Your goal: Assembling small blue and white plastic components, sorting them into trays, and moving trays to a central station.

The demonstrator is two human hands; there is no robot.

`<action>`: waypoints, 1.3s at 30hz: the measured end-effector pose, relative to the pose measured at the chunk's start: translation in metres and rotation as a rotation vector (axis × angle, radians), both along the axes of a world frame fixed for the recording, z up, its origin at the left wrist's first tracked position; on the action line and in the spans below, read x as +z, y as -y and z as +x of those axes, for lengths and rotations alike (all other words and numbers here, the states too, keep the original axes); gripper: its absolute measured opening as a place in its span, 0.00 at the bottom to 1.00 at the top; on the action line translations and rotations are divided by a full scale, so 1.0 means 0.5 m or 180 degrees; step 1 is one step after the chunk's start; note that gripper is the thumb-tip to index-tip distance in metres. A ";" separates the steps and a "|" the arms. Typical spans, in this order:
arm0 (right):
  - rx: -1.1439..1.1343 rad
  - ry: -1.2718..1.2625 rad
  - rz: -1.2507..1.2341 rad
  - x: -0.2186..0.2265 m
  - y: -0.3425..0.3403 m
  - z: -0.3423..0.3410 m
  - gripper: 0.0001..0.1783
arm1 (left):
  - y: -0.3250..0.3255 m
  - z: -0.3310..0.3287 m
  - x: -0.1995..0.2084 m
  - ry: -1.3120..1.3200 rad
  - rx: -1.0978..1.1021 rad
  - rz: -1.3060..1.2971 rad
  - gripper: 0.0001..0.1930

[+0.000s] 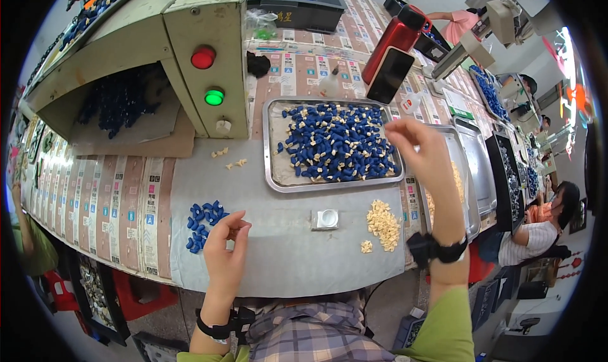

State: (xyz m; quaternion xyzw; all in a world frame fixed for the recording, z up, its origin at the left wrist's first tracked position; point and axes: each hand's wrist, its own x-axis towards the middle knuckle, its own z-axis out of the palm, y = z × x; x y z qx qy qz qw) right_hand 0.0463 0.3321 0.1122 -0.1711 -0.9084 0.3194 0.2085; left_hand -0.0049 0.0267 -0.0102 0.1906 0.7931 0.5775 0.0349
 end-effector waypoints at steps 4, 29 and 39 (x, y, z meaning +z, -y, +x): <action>0.0752 0.0660 0.0223 -0.004 -0.081 -0.118 0.11 | -0.011 0.024 -0.005 0.0219 -0.0165 0.0009 0.10; -0.1954 0.0815 0.0131 -0.270 -0.511 -0.096 0.32 | -0.023 0.042 -0.052 0.0657 -0.0133 -0.0080 0.06; -0.0696 -0.0539 -0.0852 -0.010 -0.220 0.046 0.20 | -0.025 0.035 -0.053 0.0326 -0.0163 -0.0154 0.05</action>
